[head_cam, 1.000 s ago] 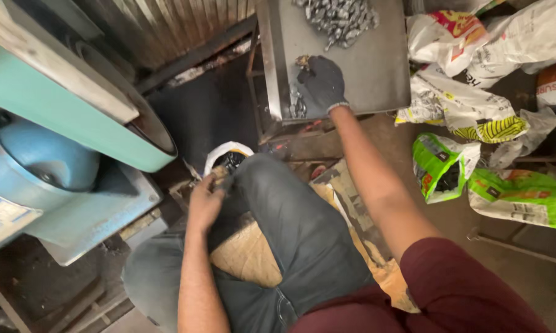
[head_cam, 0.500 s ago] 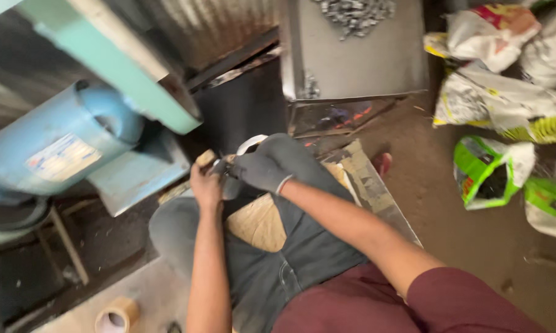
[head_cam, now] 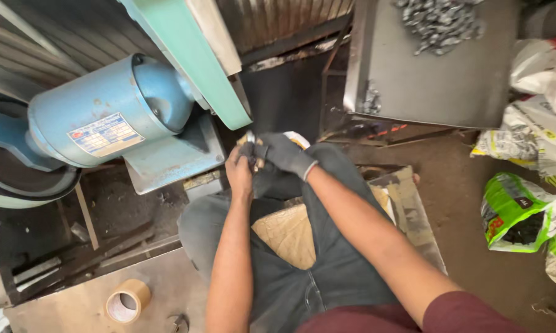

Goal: The person sits on the floor at a bench grinder and grinds small metal pieces against the spinning abrasive wheel, producing sparks, then places the ground pieces onto a metal tray beside the machine, handling the pieces one at a time.

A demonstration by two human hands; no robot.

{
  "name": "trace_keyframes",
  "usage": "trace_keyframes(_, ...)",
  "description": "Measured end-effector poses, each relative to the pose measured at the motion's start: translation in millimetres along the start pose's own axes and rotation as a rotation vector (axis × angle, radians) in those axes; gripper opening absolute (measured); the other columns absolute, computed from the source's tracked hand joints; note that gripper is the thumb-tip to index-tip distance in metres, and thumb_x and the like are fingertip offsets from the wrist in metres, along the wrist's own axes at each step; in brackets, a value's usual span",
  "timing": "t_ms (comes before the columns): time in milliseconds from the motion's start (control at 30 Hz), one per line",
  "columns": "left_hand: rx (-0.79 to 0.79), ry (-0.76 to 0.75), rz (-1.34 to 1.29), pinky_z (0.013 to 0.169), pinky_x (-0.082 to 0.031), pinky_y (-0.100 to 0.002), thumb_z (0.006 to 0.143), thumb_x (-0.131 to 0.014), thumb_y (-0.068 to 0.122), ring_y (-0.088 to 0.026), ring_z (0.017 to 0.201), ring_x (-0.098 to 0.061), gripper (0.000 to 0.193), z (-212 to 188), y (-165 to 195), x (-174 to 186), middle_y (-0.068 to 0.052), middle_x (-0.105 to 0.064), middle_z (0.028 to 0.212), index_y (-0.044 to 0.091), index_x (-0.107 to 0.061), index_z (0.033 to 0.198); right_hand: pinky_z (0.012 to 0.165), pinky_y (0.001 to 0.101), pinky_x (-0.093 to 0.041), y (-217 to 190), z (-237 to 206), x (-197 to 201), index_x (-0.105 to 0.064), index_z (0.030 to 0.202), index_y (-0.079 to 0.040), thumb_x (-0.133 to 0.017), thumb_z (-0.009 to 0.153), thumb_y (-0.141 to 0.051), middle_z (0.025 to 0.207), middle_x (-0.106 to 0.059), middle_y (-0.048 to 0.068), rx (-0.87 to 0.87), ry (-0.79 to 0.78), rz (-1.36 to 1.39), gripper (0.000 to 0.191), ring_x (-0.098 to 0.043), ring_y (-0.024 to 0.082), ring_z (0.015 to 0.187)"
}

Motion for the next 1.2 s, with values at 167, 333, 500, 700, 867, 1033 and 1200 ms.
trace_keyframes(167, 0.072, -0.177, -0.427, 0.071, -0.054, -0.030, 0.094, -0.056, 0.030, -0.011, 0.092, -0.067, 0.043, -8, 11, -26, 0.000, -0.069, 0.110, 0.008, -0.063, 0.129, 0.056, 0.0303, -0.050, 38, 23, -3, -0.074, 0.101, -0.003, -0.068, 0.095, -0.031, 0.076, -0.072, 0.002, -0.308, -0.038, 0.127, 0.029, -0.063, 0.011, 0.064)
trace_keyframes(333, 0.111, -0.141, -0.428, 0.060, -0.046, -0.027, 0.096, -0.063, 0.027, -0.011, 0.078, -0.062, 0.041, -14, 34, -31, 0.000, -0.068, 0.099, 0.011, -0.065, 0.133, 0.069, 0.0286, -0.056, 10, 25, 3, -0.076, 0.106, -0.004, -0.072, 0.096, -0.030, 0.087, -0.076, 0.002, -0.093, -0.012, 0.134, 0.029, -0.067, 0.008, 0.079)
trace_keyframes(500, -0.337, 0.048, 0.288, 0.068, -0.057, -0.028, 0.083, -0.066, 0.006, -0.012, 0.079, -0.072, 0.034, -32, 69, -6, -0.004, -0.077, 0.093, 0.000, -0.072, 0.116, 0.078, 0.0314, -0.056, -1, -13, 16, -0.072, 0.113, -0.001, -0.085, 0.085, -0.030, 0.100, -0.076, 0.007, 0.016, 0.034, -0.198, 0.042, -0.072, 0.014, 0.090)
trace_keyframes(700, 0.050, -0.124, 0.070, 0.058, -0.053, -0.029, 0.095, -0.074, 0.014, -0.011, 0.065, -0.066, 0.018, -32, 39, -8, -0.005, -0.072, 0.078, -0.004, -0.075, 0.096, 0.081, 0.0251, -0.056, -20, -40, 23, -0.069, 0.128, -0.003, -0.079, 0.093, -0.022, 0.113, -0.074, 0.001, -0.021, 0.001, 0.445, 0.041, -0.068, 0.008, 0.096)
trace_keyframes(867, -0.194, -0.031, 0.188, 0.078, -0.056, -0.034, 0.095, -0.065, 0.014, -0.020, 0.086, -0.070, 0.030, -14, 30, -10, -0.015, -0.078, 0.097, -0.005, -0.080, 0.113, 0.064, 0.0200, -0.051, 9, -29, 28, -0.072, 0.124, -0.005, -0.073, 0.097, -0.025, 0.097, -0.072, -0.002, -0.180, 0.176, 0.418, 0.034, -0.062, 0.003, 0.076)
trace_keyframes(1033, 0.106, -0.300, -0.580, 0.124, -0.029, -0.039, 0.099, -0.053, 0.042, -0.023, 0.149, -0.040, 0.073, 4, -22, -45, -0.011, -0.043, 0.158, 0.002, -0.035, 0.156, 0.054, 0.0207, -0.045, 59, 18, 12, -0.067, 0.119, -0.010, -0.069, 0.095, -0.028, 0.089, -0.070, -0.003, -0.321, 0.277, 0.772, 0.030, -0.059, 0.004, 0.065)
trace_keyframes(1200, 0.110, -0.347, -0.683, 0.125, -0.028, -0.043, 0.099, -0.048, 0.048, -0.031, 0.151, -0.037, 0.076, -1, 6, -52, -0.019, -0.040, 0.160, 0.001, -0.030, 0.156, 0.057, 0.0218, -0.046, 54, 26, 17, -0.068, 0.119, -0.004, -0.074, 0.096, -0.025, 0.094, -0.070, 0.001, -0.323, 0.307, 0.850, 0.031, -0.063, 0.005, 0.073)
Point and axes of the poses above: each hand's wrist, its own z-axis towards the middle knuckle, its own x-axis out of the back of the hand, y = z × x, the point moved 10 cm from there along z, towards the middle knuckle
